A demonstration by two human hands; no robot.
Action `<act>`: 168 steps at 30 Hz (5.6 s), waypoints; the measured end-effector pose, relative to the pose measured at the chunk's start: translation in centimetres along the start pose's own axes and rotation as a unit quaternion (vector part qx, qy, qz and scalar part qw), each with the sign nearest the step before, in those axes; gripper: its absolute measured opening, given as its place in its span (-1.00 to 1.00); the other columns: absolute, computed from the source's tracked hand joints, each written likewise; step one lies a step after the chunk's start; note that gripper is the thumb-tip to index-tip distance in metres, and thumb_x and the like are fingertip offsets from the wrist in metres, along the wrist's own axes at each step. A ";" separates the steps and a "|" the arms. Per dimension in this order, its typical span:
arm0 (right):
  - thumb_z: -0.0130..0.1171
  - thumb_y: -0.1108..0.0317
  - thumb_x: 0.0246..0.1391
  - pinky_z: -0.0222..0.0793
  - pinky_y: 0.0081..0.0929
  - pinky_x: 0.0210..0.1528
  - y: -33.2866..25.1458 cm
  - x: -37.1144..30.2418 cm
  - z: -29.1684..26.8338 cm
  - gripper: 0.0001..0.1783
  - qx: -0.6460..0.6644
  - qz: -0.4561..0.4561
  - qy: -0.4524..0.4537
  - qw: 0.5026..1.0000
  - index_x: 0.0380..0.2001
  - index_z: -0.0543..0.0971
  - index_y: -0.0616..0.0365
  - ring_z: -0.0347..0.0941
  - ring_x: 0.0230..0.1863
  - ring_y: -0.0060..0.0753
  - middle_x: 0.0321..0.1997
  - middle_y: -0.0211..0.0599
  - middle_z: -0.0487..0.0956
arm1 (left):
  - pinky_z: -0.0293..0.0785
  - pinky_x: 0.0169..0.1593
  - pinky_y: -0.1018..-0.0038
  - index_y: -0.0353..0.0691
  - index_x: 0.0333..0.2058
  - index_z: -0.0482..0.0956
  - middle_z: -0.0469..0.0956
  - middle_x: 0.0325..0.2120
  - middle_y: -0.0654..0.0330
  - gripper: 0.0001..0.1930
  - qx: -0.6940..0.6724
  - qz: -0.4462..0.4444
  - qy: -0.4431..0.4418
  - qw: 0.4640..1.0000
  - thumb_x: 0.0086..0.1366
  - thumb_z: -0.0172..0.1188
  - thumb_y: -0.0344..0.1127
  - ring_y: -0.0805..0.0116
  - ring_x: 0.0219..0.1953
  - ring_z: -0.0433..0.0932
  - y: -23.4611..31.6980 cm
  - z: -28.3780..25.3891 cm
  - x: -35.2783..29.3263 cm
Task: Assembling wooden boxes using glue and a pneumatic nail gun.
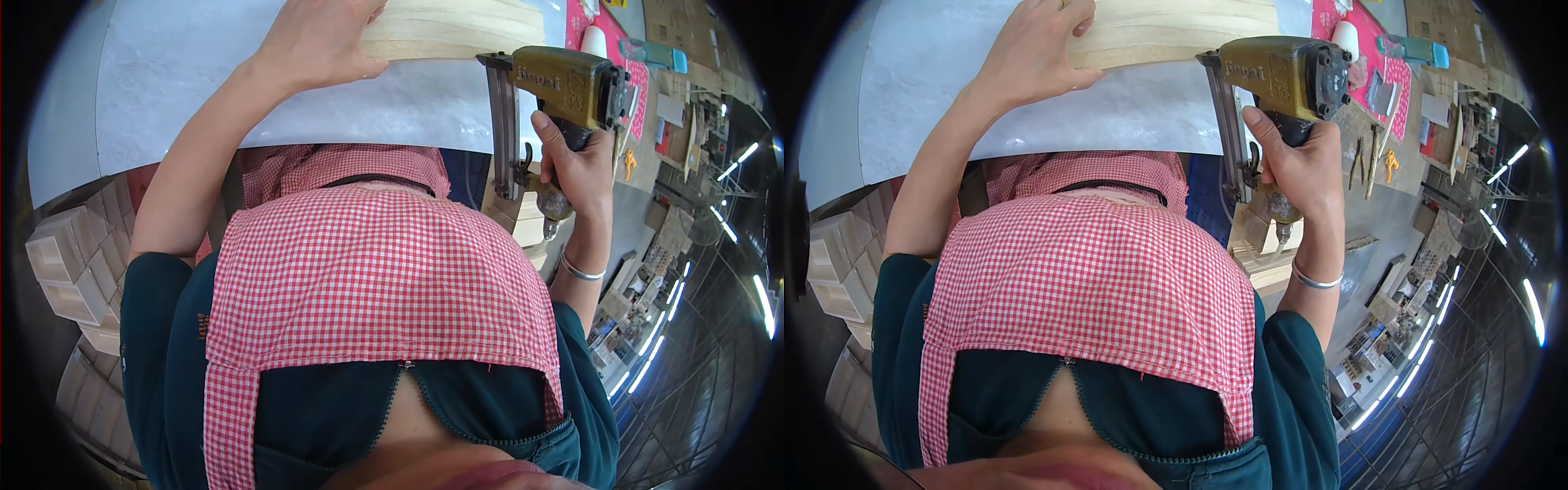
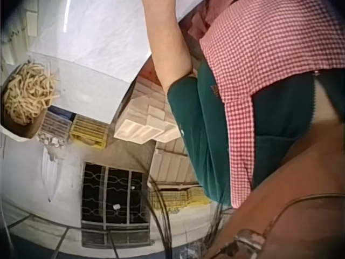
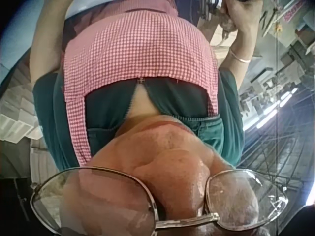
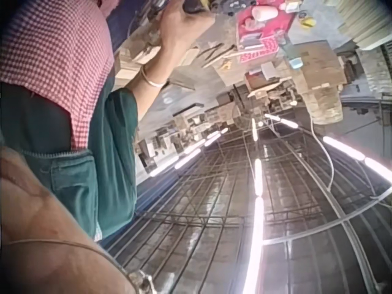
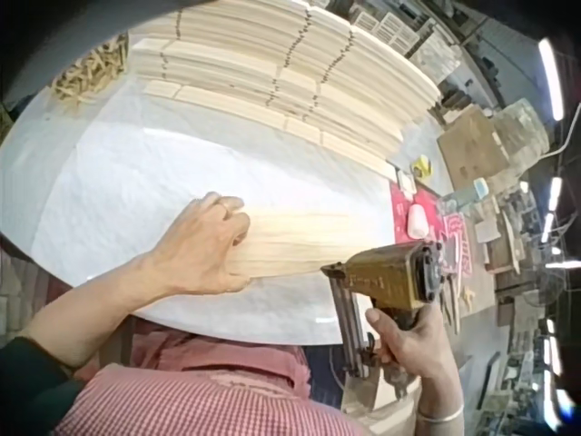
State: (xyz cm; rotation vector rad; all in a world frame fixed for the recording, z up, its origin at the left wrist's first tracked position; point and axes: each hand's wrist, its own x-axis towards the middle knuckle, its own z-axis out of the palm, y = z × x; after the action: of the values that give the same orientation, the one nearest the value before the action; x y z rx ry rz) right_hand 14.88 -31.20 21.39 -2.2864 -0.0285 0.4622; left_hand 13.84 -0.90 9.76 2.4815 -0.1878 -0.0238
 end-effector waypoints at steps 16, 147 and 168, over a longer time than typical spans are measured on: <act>0.47 0.32 0.09 0.33 -0.63 -0.58 -3.1 0.0 -0.6 -0.67 -0.026 -0.040 -0.098 0.994 -0.15 0.65 0.29 0.44 -0.63 -0.57 -0.49 -0.31 0.67 | 0.39 0.15 0.19 -0.20 -0.16 0.33 0.27 0.13 -0.18 -0.47 -0.211 -0.024 -0.079 0.974 -0.10 0.44 -0.35 -0.17 0.12 0.35 2.0 1.4 2.3; 0.36 0.13 0.15 0.31 -0.64 -0.60 6.4 0.3 -3.1 -0.62 -0.106 -0.089 0.052 0.989 -0.29 0.56 0.28 0.40 -0.67 -0.59 -0.63 -0.36 0.53 | 0.28 0.21 0.23 -0.13 -0.25 0.61 0.51 0.10 -0.01 -0.55 0.116 0.034 0.161 0.980 -0.14 0.54 -0.15 0.13 0.13 0.40 6.1 12.4 -6.3; 0.27 0.08 0.14 0.49 -0.01 0.07 31.5 2.8 -7.1 -0.29 -0.380 0.079 0.212 0.897 0.28 0.40 0.21 0.57 0.03 0.28 0.07 0.15 0.62 | 0.05 0.36 0.14 0.20 -0.01 0.48 0.30 0.32 0.28 -0.41 0.130 -0.030 0.428 0.894 -0.06 0.52 -0.15 0.18 0.26 0.26 3.5 1.5 -16.2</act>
State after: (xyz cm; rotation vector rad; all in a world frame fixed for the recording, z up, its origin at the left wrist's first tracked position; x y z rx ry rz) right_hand 16.02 -57.44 2.46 -3.1361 0.2372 -0.0033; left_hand -2.78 -2.28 10.18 2.5020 0.2822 1.1088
